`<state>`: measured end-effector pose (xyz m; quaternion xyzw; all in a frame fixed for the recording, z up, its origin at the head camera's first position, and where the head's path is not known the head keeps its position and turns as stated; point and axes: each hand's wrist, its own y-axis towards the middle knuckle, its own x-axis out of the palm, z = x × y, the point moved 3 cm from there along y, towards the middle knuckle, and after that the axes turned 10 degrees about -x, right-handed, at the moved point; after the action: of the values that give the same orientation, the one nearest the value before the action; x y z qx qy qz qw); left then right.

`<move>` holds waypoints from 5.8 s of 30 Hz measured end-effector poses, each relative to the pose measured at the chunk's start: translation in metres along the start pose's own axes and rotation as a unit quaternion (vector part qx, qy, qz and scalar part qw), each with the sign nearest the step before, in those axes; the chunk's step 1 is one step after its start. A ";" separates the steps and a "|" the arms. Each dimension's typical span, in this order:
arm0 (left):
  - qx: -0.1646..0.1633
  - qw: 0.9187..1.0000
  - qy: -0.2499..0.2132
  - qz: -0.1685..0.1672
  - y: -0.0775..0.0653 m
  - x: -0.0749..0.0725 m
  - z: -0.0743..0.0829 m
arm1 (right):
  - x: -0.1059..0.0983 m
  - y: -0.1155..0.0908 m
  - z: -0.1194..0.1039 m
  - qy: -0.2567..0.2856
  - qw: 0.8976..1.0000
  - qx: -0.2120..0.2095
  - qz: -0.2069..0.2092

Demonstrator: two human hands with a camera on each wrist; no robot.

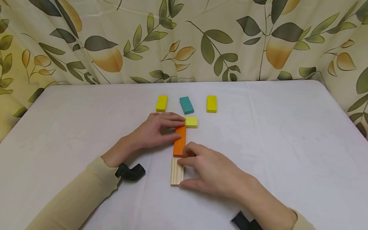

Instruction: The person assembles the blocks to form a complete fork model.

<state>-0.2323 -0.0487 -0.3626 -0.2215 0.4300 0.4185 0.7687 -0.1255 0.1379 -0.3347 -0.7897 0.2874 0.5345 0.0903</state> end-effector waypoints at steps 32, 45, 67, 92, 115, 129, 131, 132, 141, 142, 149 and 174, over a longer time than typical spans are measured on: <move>0.013 1.000 -0.013 -0.006 0.000 -0.001 0.001 | 0.001 -0.002 0.001 -0.010 1.000 0.017 0.014; 0.019 1.000 -0.014 -0.001 -0.001 0.000 0.001 | 0.001 -0.001 0.001 -0.006 1.000 0.019 0.010; 0.010 1.000 -0.008 -0.002 -0.002 0.001 0.004 | 0.002 -0.002 0.002 -0.006 0.999 0.046 0.004; 0.035 0.998 0.041 -0.017 -0.034 0.008 0.020 | -0.022 -0.007 0.034 0.015 0.978 0.131 0.164; 0.021 0.997 0.068 -0.044 -0.033 0.010 0.019 | -0.056 0.020 0.113 0.043 0.970 0.177 0.163; 0.012 0.997 0.061 -0.055 -0.035 0.009 0.019 | -0.055 0.031 0.141 0.046 0.969 0.217 0.110; 0.014 0.997 0.058 -0.057 -0.035 0.010 0.019 | -0.054 0.031 0.143 0.045 0.969 0.220 0.101; 0.015 0.997 0.057 -0.057 -0.035 0.010 0.019 | -0.054 0.031 0.144 0.045 0.969 0.221 0.097; 0.015 0.998 0.050 -0.046 -0.037 0.010 0.018 | -0.052 0.033 0.147 0.041 0.970 0.228 0.074; 0.013 0.998 0.048 -0.047 -0.037 0.010 0.017 | -0.051 0.033 0.147 0.042 0.970 0.228 0.072; 0.007 0.998 0.049 -0.047 -0.037 0.010 0.016 | -0.049 0.033 0.148 0.047 0.970 0.232 0.057; 0.013 0.996 0.067 -0.052 -0.036 0.010 0.017 | -0.046 0.031 0.134 0.074 0.972 0.216 0.054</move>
<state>-0.1915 -0.0522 -0.3627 -0.2610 0.4741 0.3559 0.7619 -0.2607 0.1891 -0.3435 -0.7720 0.4443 0.4038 0.2086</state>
